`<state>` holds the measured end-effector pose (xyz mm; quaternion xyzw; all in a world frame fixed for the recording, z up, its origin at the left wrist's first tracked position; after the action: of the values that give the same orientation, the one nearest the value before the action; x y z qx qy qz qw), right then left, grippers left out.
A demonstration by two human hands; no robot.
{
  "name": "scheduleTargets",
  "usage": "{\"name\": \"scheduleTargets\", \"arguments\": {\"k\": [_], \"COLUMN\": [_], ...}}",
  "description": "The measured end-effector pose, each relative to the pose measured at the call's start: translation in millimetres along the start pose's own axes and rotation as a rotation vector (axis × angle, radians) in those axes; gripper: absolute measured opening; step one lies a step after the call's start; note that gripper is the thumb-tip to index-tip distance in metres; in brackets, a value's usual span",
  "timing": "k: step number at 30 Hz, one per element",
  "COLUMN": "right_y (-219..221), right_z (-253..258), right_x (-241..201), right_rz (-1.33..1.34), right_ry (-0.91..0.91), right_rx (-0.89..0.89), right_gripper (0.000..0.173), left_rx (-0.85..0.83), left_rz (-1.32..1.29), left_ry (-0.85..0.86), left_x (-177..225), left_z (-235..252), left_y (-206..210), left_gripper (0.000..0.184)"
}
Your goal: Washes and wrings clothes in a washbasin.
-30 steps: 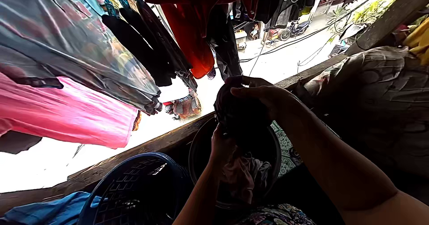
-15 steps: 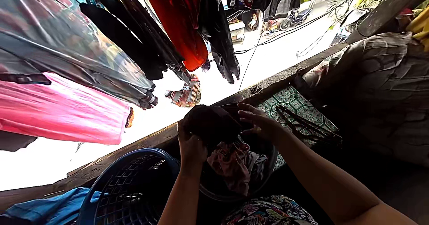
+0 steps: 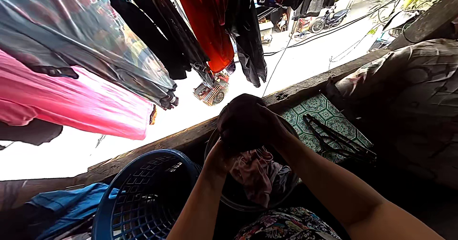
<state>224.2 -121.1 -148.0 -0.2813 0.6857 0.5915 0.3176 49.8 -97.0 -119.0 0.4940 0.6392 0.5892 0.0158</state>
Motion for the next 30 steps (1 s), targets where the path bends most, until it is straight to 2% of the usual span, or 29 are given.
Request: {"name": "scheduleTargets", "arguments": {"k": [2,3,5,6,8,10,12,13,15,16,18,19,20,22,26,30], "right_y": [7,10,16,16,18,23,30,34,38,39,45,49,51,52,50,46], "right_z": [2,3,5,7,7,2,-3,-5,-8,-8,-8,-8,-7,-2,1,0], "right_x": [-11,-17,-26,-27,-26,-18,-11,-9,-6,-6,-8,-10,-11,-11,-10,-3], "right_rz": [-0.137,-0.208,-0.38,-0.483,-0.704,-0.863,-0.919,-0.9,-0.774,-0.692,-0.517,-0.443,-0.368,-0.239,-0.159,-0.07], "right_ry": [0.044,0.029,-0.118,-0.221,-0.419,-0.574,-0.661,-0.662,-0.61,-0.559,-0.454,-0.389,-0.324,-0.203,-0.027,-0.039], "right_rx": [0.181,0.258,0.326,0.316,0.284,0.212,0.114,0.083,0.083,0.109,0.195,0.244,0.279,0.318,0.338,0.26], "right_gripper": [0.033,0.034,0.032,0.032,0.032,0.045,0.058,0.053,0.029,0.023,0.018,0.02,0.027,0.038,0.039,0.042], "left_rx": [0.049,0.082,0.088,0.07,-0.006,-0.035,-0.052,-0.093,-0.2,-0.216,-0.086,0.026,0.153,0.279,0.233,0.202], "left_rz": [0.208,0.324,0.426,0.374,0.254,0.234,0.179,0.113,0.011,-0.004,-0.005,0.026,0.087,0.255,0.52,0.537], "left_ry": [-0.13,-0.178,-0.213,-0.199,-0.165,-0.136,-0.093,-0.088,-0.051,-0.021,0.049,0.096,0.141,0.236,0.363,0.467], "left_x": [14,21,33,37,37,27,18,17,17,18,20,21,22,24,23,19], "left_z": [-2,-4,-12,-16,-19,-13,5,14,31,37,39,38,37,34,30,31], "left_y": [-16,-24,-37,-42,-37,-18,-3,2,10,16,29,36,42,55,61,60], "left_gripper": [0.022,0.029,0.052,0.064,0.075,0.086,0.077,0.071,0.05,0.042,0.026,0.019,0.021,0.016,0.006,0.016]}}
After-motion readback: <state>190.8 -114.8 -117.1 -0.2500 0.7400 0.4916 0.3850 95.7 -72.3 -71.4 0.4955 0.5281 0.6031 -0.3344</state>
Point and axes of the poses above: each hand's wrist, its own z-axis towards the middle knuckle, its own y-axis out of the palm, x = y × z, the point moved 1 cm from there along z, towards the middle knuckle, and after that the axes turned 12 degrees about -z, right-handed, at the moved point
